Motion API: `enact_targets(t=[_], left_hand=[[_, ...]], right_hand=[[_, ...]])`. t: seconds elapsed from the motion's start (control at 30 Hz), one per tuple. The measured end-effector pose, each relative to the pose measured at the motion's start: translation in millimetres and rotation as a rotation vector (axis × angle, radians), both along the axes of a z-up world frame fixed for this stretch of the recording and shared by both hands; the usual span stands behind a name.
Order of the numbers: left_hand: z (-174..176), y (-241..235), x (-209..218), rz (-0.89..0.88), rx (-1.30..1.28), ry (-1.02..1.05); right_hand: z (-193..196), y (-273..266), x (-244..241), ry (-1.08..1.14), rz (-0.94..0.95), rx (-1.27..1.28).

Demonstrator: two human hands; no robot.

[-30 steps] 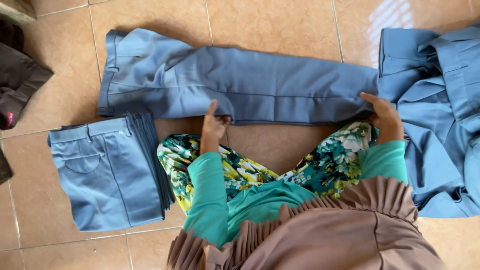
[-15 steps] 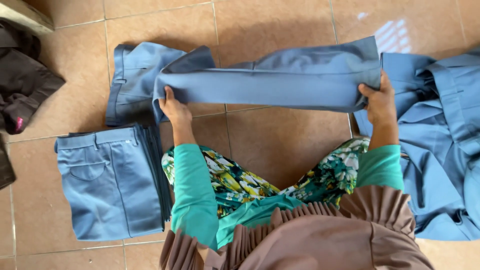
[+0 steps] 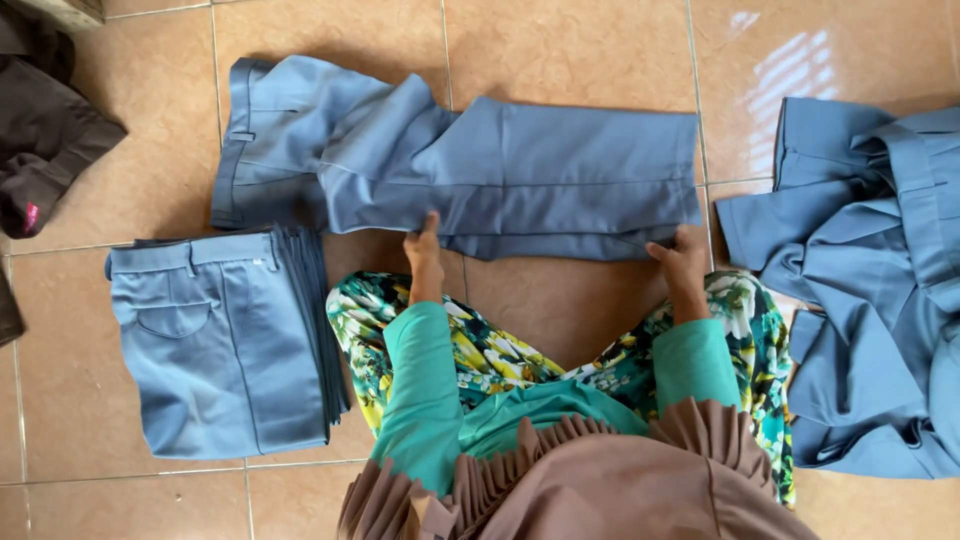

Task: The person sits on a tiled floor and folds multiple pairs of gray trousers by hand. Each pair is laid flat, legs aligned, then folded in thirds and smoothed before being stacked into a neat pile.

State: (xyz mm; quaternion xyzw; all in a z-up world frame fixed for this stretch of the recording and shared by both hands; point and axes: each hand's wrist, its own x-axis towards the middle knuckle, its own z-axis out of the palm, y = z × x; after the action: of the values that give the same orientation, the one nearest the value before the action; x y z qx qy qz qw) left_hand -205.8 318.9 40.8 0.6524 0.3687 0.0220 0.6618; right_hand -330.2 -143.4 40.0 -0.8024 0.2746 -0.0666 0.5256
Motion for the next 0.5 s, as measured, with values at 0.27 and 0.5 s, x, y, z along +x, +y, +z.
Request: enact_targets(t=[0.27,0.5], left_hand=[[111,3,-1,-0.093,0.3,-0.107],[44,26,-24,-0.859,0.797,0.376]], right_hand=[[75,-10,26,-0.248,-0.078,0.071],[-12,-26,5,0.492,0.028,-0.481]])
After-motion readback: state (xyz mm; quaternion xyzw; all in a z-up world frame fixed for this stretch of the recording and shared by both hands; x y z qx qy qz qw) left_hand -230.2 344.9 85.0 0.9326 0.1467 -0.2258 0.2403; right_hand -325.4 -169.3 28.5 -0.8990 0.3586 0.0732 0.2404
